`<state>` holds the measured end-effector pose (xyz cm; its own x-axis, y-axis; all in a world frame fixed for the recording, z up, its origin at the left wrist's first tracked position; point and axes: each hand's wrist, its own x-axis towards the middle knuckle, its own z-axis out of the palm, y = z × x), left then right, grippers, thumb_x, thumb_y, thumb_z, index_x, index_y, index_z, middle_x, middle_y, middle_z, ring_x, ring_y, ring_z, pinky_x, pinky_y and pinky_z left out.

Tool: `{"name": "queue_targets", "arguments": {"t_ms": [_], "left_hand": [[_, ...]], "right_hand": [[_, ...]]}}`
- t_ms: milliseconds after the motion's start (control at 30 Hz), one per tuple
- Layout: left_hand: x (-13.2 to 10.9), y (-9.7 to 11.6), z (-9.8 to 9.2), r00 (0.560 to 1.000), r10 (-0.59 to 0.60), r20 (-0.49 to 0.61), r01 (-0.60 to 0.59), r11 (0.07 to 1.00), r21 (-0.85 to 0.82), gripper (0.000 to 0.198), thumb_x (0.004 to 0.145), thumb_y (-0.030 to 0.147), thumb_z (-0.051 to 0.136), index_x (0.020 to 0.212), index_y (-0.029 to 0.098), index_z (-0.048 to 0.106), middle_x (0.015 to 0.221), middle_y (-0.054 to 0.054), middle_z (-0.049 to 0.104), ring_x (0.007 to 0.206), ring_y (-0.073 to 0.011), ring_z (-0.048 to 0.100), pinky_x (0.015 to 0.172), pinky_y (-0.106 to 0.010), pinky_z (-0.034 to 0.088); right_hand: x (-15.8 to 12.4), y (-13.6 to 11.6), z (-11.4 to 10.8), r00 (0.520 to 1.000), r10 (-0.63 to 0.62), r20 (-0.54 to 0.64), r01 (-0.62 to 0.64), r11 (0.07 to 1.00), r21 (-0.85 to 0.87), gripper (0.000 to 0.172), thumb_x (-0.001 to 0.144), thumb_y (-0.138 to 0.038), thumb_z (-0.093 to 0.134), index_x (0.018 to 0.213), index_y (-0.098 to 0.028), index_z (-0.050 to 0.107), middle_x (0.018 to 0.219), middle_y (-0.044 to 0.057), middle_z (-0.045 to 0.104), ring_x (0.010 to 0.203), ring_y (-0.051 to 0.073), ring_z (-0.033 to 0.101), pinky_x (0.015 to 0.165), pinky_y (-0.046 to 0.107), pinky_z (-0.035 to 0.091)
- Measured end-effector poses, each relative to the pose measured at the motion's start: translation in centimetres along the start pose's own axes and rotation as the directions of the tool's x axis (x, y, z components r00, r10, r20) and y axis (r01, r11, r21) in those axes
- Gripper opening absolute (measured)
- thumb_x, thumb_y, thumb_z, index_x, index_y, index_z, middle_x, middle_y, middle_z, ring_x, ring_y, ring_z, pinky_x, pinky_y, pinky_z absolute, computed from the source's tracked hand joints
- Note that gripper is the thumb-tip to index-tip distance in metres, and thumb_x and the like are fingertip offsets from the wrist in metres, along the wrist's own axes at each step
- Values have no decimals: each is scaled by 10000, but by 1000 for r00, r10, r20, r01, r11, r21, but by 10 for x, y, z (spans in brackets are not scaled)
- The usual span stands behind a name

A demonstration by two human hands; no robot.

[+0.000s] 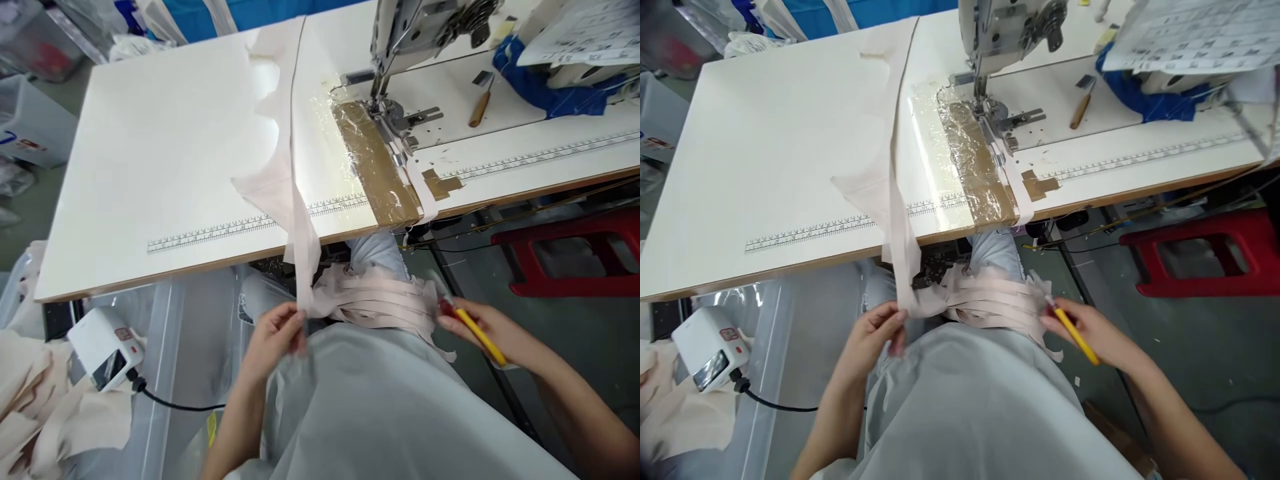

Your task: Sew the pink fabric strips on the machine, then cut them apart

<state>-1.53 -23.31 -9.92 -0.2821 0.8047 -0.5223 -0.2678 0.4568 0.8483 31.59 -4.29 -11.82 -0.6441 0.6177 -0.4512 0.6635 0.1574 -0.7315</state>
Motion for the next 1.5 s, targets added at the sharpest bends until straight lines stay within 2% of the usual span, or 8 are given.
{"name": "queue_targets", "arguments": {"t_ms": [67, 133, 233, 367, 600, 1033, 1300, 1500], "left_hand": [[1, -8, 14, 1000, -17, 25, 20, 992, -126, 420, 782, 573, 715, 851, 169, 622, 552, -23, 686, 475, -144, 622, 456, -218, 479], [-1, -10, 23, 999, -21, 24, 25, 980, -197, 450, 779, 594, 715, 918, 180, 608, 641, -36, 727, 582, -189, 706, 524, -255, 552], [-6, -9, 30, 1000, -24, -10, 22, 980, -197, 478, 801, 608, 694, 1007, 187, 600, 615, -4, 713, 525, -197, 708, 496, -262, 556], [-7, -4, 30, 998, 12, -54, -20, 989, -144, 411, 823, 575, 693, 876, 172, 630, 491, 14, 651, 430, -151, 643, 428, -207, 478], [0, 4, 31, 998, -2, 55, 13, 982, -190, 405, 806, 549, 727, 910, 181, 593, 557, 2, 688, 506, -181, 695, 430, -212, 494], [7, -1, 31, 999, -50, -19, 44, 964, -263, 406, 786, 543, 754, 821, 158, 629, 579, -46, 728, 546, -181, 710, 500, -224, 546], [9, -4, 29, 998, -56, -40, 46, 971, -236, 397, 781, 532, 760, 833, 153, 654, 588, -50, 732, 542, -180, 704, 523, -237, 549], [9, -8, 28, 998, -53, -25, 46, 974, -223, 391, 786, 529, 753, 823, 151, 658, 577, -49, 723, 536, -182, 696, 528, -244, 544]], "right_hand": [[17, -34, 12, 930, -130, 343, 118, 991, 58, 493, 888, -679, 513, 745, -207, 497, 694, 6, 508, 626, 151, 451, 571, 273, 402], [34, -65, 21, 839, -219, 499, 237, 971, 29, 457, 906, -637, 498, 752, -209, 462, 713, 3, 516, 644, 150, 440, 605, 278, 390], [58, -92, 25, 787, -254, 563, 352, 933, -71, 453, 920, -631, 438, 739, -216, 424, 698, -4, 494, 621, 143, 416, 595, 277, 358], [76, -100, 26, 761, -255, 597, 430, 887, -170, 478, 919, -646, 421, 695, -226, 376, 629, -37, 391, 572, 126, 357, 537, 262, 284], [83, -107, 24, 783, -231, 578, 423, 879, -221, 484, 897, -642, 446, 677, -229, 323, 608, -46, 357, 552, 122, 340, 523, 267, 256], [95, -114, 25, 731, -241, 638, 418, 898, -140, 487, 877, -634, 482, 643, -226, 356, 575, -51, 366, 526, 115, 337, 490, 259, 251], [92, -120, 27, 826, -242, 510, 499, 734, -461, 427, 892, -553, 547, 643, -221, 448, 600, 3, 517, 537, 152, 414, 524, 285, 218], [90, -117, 33, 838, -253, 484, 490, 738, -464, 477, 868, -596, 596, 606, -221, 462, 559, 3, 519, 502, 150, 412, 519, 290, 215]]}}
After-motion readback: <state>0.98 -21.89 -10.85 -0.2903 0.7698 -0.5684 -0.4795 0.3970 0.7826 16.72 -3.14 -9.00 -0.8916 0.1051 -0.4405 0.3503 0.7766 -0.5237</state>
